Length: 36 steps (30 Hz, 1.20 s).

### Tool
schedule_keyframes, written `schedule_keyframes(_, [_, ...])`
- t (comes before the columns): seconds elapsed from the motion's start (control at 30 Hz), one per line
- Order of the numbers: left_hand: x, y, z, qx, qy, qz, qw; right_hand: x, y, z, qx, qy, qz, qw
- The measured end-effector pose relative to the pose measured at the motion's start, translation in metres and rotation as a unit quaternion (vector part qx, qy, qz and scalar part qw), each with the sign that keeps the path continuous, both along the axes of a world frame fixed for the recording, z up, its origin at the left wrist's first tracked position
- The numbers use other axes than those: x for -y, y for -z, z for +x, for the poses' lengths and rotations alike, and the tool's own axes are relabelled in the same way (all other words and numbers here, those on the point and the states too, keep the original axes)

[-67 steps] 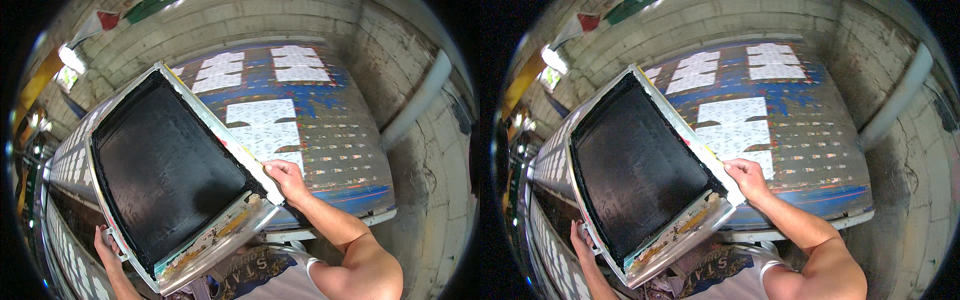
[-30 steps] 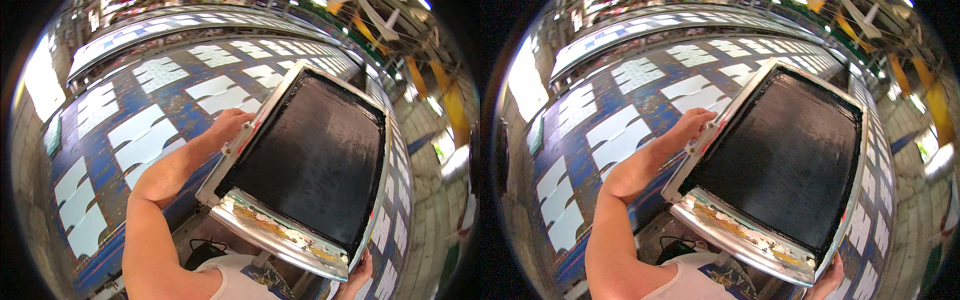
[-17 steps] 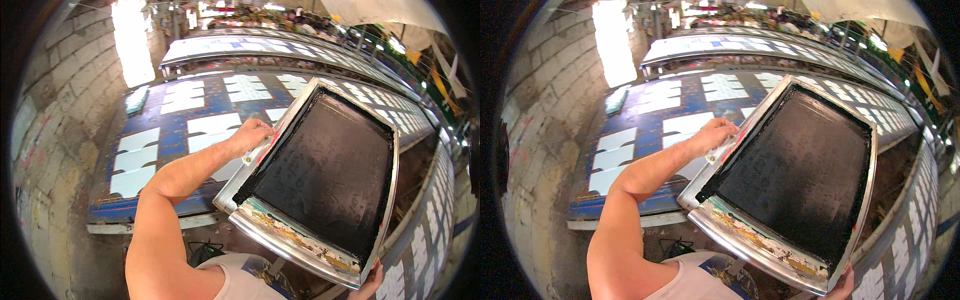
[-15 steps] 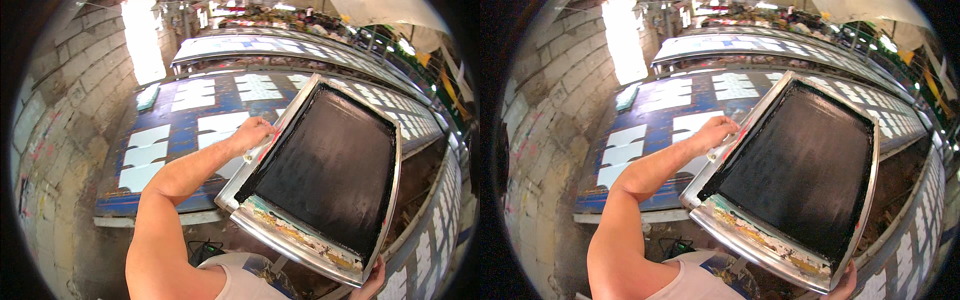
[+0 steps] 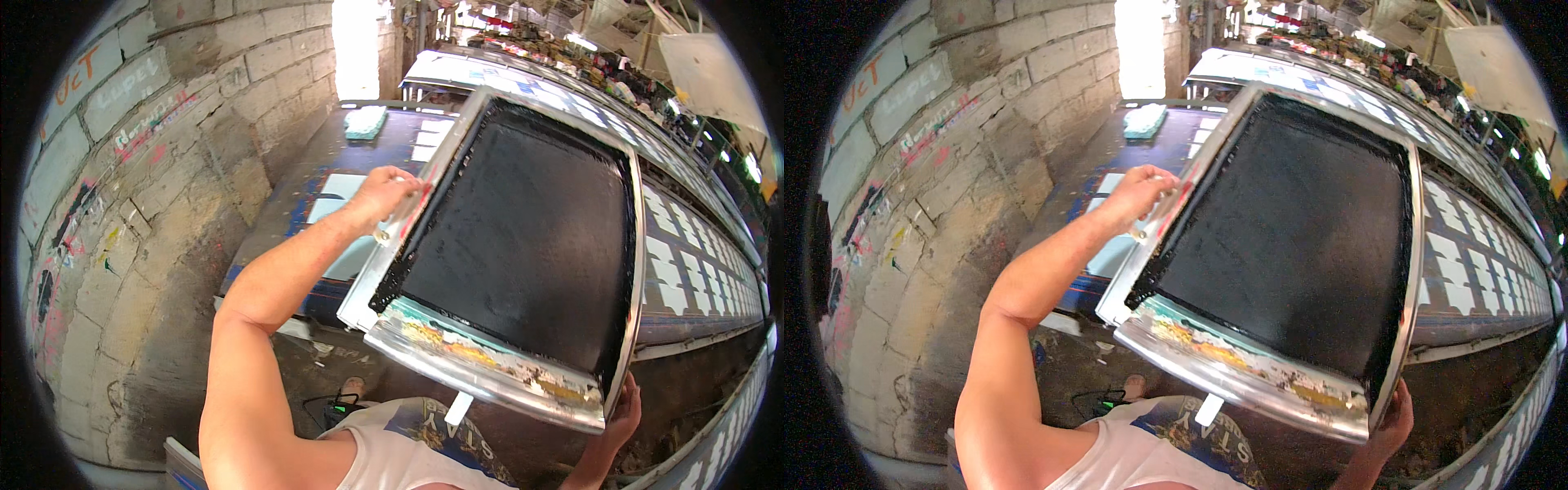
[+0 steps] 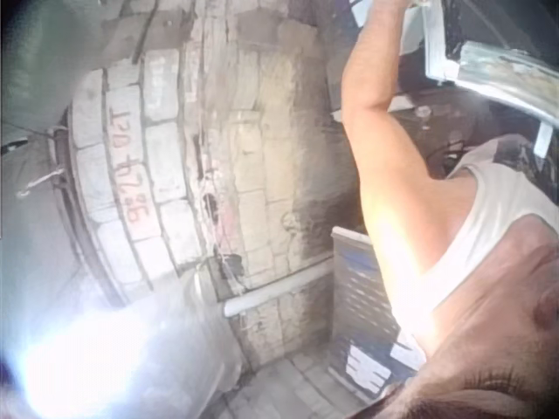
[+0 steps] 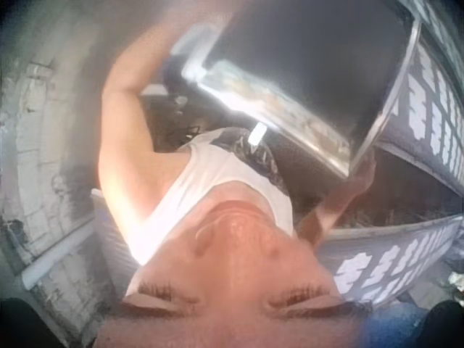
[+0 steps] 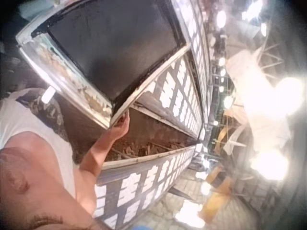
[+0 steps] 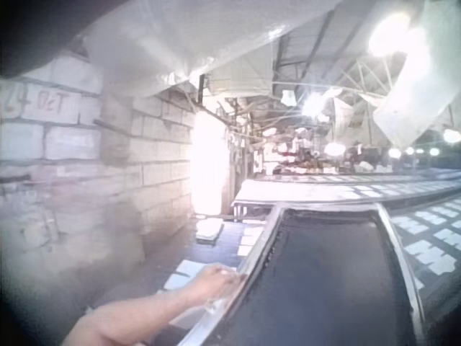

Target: The person repeatedly pulls a squeegee across a screen printing frame to spread black ink over a mesh screen. The person holds the frame steady with one hand while using the other to draw the squeegee in consistent strokes.

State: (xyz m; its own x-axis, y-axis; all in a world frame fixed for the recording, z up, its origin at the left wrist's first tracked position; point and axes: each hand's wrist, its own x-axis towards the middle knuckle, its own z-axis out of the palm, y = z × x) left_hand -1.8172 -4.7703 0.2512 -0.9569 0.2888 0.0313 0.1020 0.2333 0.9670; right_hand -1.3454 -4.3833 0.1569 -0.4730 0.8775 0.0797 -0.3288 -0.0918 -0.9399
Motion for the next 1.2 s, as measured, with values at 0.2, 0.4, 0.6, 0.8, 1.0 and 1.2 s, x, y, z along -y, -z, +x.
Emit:
schedule_keyframes(0.2, [0.042, 0.013, 0.035, -0.027, -0.077, 0.038, 0.996, -0.053, 0.026, -0.050, 0.017, -0.132, 0.120, 0.984])
schedule_keyframes(0.4, [0.068, 0.047, 0.019, -0.022, -0.122, 0.065, 0.990, -0.074, 0.049, -0.116, 0.048, -0.243, -0.002, 0.969])
schedule_keyframes(0.6, [0.108, 0.102, 0.006, -0.009, -0.151, 0.081, 0.985, -0.038, 0.090, -0.159, 0.142, -0.276, 0.010, 0.951])
schedule_keyframes(0.8, [0.119, 0.130, 0.001, 0.007, -0.134, 0.085, 0.987, -0.023, 0.132, -0.163, 0.190, -0.269, -0.002, 0.944])
schedule_keyframes(1.0, [0.127, 0.156, 0.007, 0.040, -0.153, 0.099, 0.983, -0.016, 0.147, -0.157, 0.177, -0.276, -0.009, 0.945])
schedule_keyframes(1.2, [0.134, 0.169, 0.015, 0.042, -0.144, 0.116, 0.982, -0.013, 0.143, -0.152, 0.185, -0.281, -0.004, 0.942])
